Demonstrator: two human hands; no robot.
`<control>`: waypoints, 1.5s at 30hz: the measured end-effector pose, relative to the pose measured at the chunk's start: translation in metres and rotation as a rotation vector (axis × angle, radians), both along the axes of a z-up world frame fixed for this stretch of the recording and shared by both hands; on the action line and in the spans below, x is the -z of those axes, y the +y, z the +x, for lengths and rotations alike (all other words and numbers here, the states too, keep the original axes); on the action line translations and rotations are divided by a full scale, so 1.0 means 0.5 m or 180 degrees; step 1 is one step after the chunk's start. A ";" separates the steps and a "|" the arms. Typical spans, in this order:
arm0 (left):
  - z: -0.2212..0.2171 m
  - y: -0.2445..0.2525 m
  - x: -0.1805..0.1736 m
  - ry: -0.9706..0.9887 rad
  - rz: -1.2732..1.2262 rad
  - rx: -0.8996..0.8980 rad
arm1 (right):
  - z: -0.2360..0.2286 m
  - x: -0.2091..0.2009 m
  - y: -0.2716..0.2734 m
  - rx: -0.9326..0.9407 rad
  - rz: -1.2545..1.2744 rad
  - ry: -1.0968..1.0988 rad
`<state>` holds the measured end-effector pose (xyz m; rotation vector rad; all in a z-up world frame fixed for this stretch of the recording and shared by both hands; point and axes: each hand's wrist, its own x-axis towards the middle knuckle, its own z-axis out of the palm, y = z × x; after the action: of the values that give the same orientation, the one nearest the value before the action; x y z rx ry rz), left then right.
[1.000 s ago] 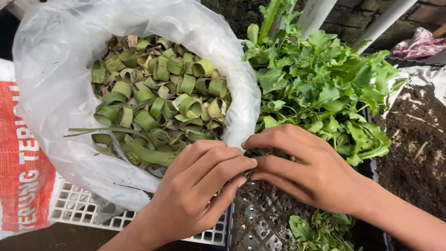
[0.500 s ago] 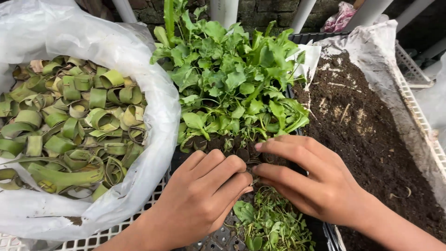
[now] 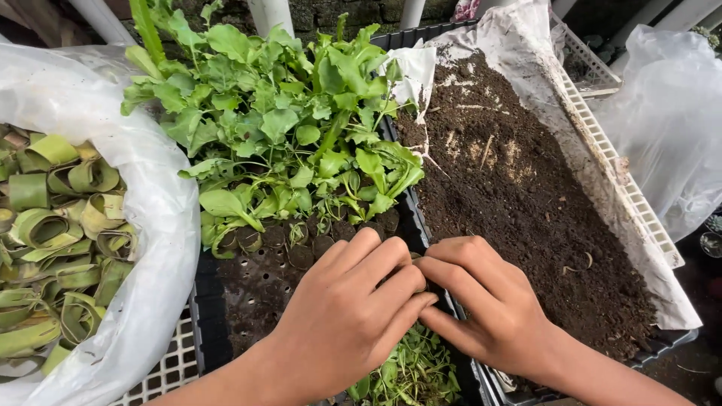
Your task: Transplanting small seedlings into a soil tray and arranging organic mulch material around them.
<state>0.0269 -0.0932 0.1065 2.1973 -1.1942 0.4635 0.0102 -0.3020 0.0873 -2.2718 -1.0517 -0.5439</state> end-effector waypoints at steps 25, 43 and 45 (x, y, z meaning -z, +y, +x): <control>0.072 -0.233 0.136 -0.1085 0.0404 0.0468 | -0.030 0.030 -0.253 0.0682 -0.0694 0.0517; 0.075 -0.237 0.168 -0.1095 0.0694 0.0451 | -0.022 0.084 -0.262 0.0640 -0.0257 0.1243; 0.074 -0.238 0.165 -0.1093 0.0620 0.0419 | -0.028 0.085 -0.261 0.0721 -0.0096 0.1494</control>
<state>0.0637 -0.2119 0.0240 2.2415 -1.6148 0.7165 -0.0040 -0.4326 0.0445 -2.3949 -0.5794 -0.0667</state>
